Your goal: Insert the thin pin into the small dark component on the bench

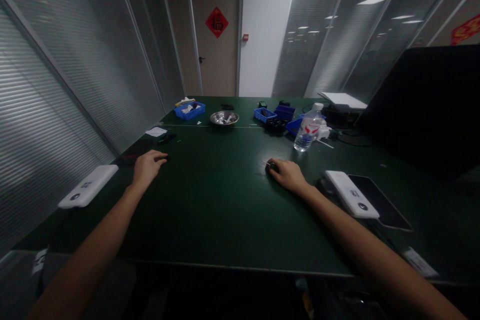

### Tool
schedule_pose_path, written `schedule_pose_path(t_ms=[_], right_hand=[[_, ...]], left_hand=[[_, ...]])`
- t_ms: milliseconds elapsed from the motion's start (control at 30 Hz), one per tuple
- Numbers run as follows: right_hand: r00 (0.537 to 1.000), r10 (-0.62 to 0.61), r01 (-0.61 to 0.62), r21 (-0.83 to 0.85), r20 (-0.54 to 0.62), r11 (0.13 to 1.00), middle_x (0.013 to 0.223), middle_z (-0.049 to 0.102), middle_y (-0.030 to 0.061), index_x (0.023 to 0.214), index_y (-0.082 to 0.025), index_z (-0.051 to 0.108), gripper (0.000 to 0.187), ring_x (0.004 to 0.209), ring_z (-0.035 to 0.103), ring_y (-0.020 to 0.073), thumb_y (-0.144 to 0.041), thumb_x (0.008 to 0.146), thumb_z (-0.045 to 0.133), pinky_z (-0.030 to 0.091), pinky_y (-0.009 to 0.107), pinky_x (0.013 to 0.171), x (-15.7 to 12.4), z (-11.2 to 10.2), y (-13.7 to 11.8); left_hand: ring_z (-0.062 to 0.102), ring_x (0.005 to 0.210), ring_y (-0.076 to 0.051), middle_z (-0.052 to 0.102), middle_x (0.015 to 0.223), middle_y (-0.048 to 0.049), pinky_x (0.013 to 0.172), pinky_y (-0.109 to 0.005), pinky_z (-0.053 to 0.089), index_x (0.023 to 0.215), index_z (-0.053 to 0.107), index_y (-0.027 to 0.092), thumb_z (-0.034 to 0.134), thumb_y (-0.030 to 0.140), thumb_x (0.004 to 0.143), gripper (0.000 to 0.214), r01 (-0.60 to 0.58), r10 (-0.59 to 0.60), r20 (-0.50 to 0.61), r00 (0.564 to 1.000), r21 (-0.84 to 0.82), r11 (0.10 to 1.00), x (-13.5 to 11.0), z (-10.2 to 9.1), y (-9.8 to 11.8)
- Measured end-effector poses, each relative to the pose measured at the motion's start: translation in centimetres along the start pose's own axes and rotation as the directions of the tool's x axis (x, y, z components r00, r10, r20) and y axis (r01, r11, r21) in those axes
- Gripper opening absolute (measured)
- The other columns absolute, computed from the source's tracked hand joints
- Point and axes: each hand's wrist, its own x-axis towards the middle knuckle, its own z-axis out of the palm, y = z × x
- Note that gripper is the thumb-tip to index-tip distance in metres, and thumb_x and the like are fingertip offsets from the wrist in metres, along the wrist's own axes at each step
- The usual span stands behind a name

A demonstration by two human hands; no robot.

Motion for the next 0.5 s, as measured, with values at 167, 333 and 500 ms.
schedule_pose_path(t_ms=[167, 333, 500], right_hand=[[1.000, 0.013, -0.013, 0.008, 0.007, 1.000, 0.112, 0.075, 0.0051, 0.120, -0.026, 0.064, 0.024, 0.095, 0.069, 0.0215, -0.033, 0.098, 0.055, 0.044, 0.027, 0.076, 0.0, -0.2, -0.2], [0.999, 0.020, -0.021, 0.018, 0.026, 1.000, 0.113, 0.075, 0.0056, 0.122, -0.026, 0.064, 0.026, 0.096, 0.069, 0.0222, -0.032, 0.098, 0.055, 0.045, 0.028, 0.077, -0.1, -0.5, -0.5], [1.000, 0.016, -0.016, 0.022, 0.022, 1.000, 0.114, 0.075, 0.0057, 0.123, -0.026, 0.064, 0.026, 0.096, 0.069, 0.0218, -0.032, 0.099, 0.055, 0.045, 0.027, 0.078, -0.2, -0.5, -0.5]], left_hand=[[0.070, 0.105, -0.027, 0.074, 0.118, -0.0056, 0.095, -0.038, 0.053, 0.104, 0.079, 0.025, 0.065, 0.040, 0.086, 0.027, -0.010, 0.010, 0.006, 1.000, -0.011, 1.000, 0.1, -0.1, -0.1], [0.068, 0.109, -0.027, 0.075, 0.116, -0.0062, 0.099, -0.040, 0.051, 0.098, 0.080, 0.026, 0.065, 0.042, 0.088, 0.025, 0.017, -0.016, 0.028, 0.999, -0.039, 0.999, 0.6, 0.0, -0.7], [0.069, 0.110, -0.028, 0.075, 0.121, -0.0054, 0.097, -0.039, 0.053, 0.103, 0.080, 0.025, 0.070, 0.037, 0.083, 0.025, 0.163, -0.160, 0.040, 0.986, -0.090, 0.982, 0.8, 0.2, -1.0]])
